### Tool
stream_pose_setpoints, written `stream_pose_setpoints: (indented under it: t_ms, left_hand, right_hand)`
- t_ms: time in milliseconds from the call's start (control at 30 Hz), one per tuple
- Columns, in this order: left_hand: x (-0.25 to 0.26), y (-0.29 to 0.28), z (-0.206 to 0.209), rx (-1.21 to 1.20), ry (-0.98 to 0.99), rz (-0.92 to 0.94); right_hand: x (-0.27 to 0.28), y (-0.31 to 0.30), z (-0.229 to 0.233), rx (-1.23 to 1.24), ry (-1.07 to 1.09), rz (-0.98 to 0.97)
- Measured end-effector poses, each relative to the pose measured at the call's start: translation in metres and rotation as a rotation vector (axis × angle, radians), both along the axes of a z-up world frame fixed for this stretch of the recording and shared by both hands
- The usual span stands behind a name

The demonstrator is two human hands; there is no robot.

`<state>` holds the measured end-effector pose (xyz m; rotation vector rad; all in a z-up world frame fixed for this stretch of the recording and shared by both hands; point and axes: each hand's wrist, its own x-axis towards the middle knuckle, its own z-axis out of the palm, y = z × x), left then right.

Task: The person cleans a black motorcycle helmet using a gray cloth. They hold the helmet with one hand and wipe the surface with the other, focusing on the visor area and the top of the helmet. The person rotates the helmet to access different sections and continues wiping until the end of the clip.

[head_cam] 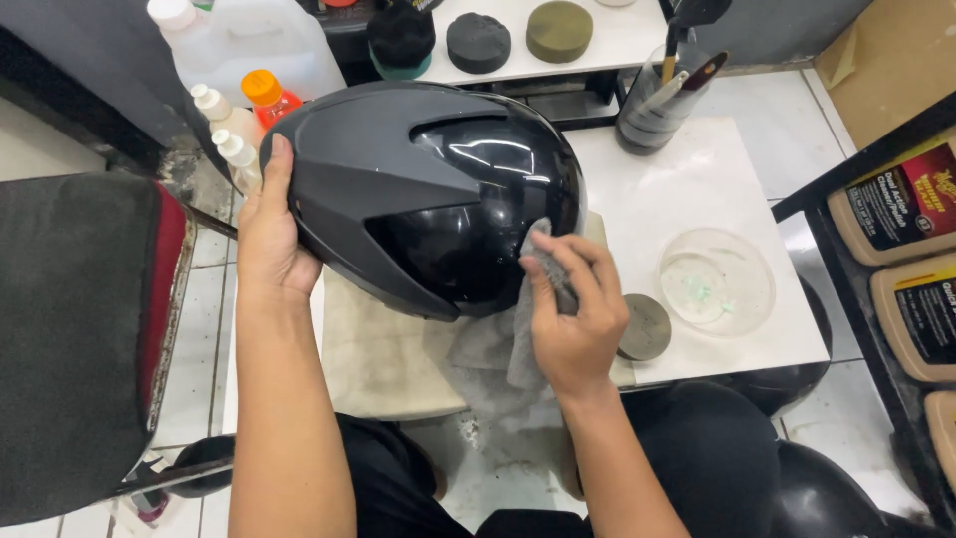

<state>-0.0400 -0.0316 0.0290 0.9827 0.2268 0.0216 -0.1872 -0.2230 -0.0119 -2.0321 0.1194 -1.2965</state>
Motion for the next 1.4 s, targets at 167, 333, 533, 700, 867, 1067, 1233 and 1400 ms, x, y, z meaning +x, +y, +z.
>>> stream_pose_setpoints:
  t_ms: [167, 333, 533, 700, 867, 1067, 1233, 1400]
  left_hand:
    - [0.012, 0.021, -0.037, 0.403, -0.124, 0.181]
    - [-0.013, 0.012, -0.046, 0.822, -0.159, 0.276]
    - [-0.061, -0.014, -0.031, 0.194, 0.218, 0.149]
    - [-0.052, -0.011, -0.064, -0.002, 0.36, -0.007]
    - [-0.054, -0.021, -0.104, 0.078, 0.256, 0.159]
    - [-0.048, -0.029, -0.133, 0.076, 0.099, 0.387]
    - [-0.052, -0.032, -0.138, 0.152, 0.121, 0.422]
    - [-0.062, -0.062, -0.096, 0.073, 0.126, 0.358]
  right_hand:
    - [-0.001, 0.004, 0.0, 0.055, 0.024, -0.065]
    - [-0.008, 0.019, -0.008, -0.028, 0.014, -0.053]
    - [0.001, 0.007, -0.001, 0.053, 0.005, -0.016]
    - [-0.004, 0.019, -0.001, 0.035, -0.013, -0.03]
    - [-0.007, 0.033, -0.004, 0.001, 0.015, 0.027]
    - [-0.004, 0.008, -0.001, 0.062, -0.011, 0.012]
    - [-0.003, 0.01, -0.007, 0.118, -0.024, -0.029]
    - [-0.007, 0.029, -0.01, 0.08, -0.033, 0.025]
